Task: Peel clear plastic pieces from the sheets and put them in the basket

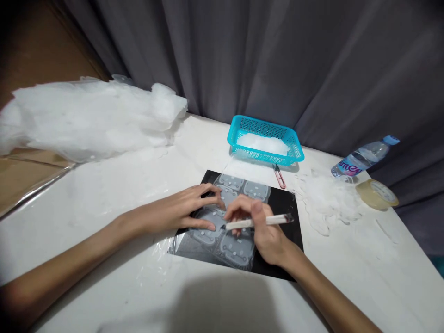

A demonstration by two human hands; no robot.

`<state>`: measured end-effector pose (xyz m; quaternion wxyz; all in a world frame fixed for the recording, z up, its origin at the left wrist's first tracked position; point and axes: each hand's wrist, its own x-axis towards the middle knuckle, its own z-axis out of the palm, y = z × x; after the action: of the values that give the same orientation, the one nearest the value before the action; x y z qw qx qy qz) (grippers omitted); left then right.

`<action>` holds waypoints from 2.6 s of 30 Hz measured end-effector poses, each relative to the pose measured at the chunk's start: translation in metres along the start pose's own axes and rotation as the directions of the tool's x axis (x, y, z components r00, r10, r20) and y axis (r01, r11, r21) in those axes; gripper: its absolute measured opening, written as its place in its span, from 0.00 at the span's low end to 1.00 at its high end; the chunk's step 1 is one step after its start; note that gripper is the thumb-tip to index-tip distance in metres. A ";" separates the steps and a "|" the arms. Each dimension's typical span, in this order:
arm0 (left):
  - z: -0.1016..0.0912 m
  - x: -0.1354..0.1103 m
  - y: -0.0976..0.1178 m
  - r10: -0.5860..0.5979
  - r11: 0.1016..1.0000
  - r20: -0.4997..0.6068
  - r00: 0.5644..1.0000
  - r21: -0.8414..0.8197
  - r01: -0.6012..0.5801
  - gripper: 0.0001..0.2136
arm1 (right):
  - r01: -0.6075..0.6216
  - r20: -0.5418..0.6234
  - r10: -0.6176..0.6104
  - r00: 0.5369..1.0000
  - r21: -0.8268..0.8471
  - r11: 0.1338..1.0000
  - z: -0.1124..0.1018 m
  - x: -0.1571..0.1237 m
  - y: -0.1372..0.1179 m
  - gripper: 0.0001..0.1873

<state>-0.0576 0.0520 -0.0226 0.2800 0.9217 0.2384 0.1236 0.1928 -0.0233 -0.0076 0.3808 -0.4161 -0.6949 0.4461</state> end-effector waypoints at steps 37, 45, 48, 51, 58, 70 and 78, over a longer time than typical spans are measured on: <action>0.004 0.001 0.013 0.088 0.989 0.196 0.977 -0.130 -0.063 0.28 | 0.113 0.236 -0.076 0.969 -0.146 0.983 0.001 -0.034 0.017 0.03; 0.003 0.002 0.015 0.082 0.990 0.226 0.971 -0.127 -0.054 0.27 | 0.288 0.286 -0.230 0.930 -0.179 0.941 0.010 -0.037 0.023 0.05; 0.003 0.002 0.015 0.082 0.991 0.217 0.973 -0.125 -0.056 0.26 | 0.332 0.277 -0.269 0.922 -0.212 0.919 0.014 -0.036 0.025 0.04; 0.005 0.001 0.015 0.093 0.992 0.192 0.977 -0.107 -0.074 0.26 | 0.364 0.269 -0.297 0.916 -0.252 0.897 0.017 -0.036 0.027 0.04; 0.004 0.000 0.018 0.074 0.995 0.201 0.977 -0.077 -0.060 0.29 | 0.547 0.260 -0.484 0.836 -0.477 0.688 0.027 -0.038 0.033 0.05; 0.004 0.002 0.018 0.086 0.995 0.239 0.967 -0.071 -0.071 0.30 | 0.528 0.282 -0.449 0.848 -0.521 0.670 0.023 -0.042 0.028 0.07; 0.001 0.002 0.020 0.067 0.993 0.235 0.970 -0.109 -0.042 0.30 | 0.519 0.312 -0.430 0.847 -0.656 0.548 0.036 -0.049 0.037 0.09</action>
<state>-0.0481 0.0377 -0.0120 0.3501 0.9204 0.1711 0.0320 0.1869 -0.0696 -0.0616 0.2524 -0.3009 -0.9187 0.0408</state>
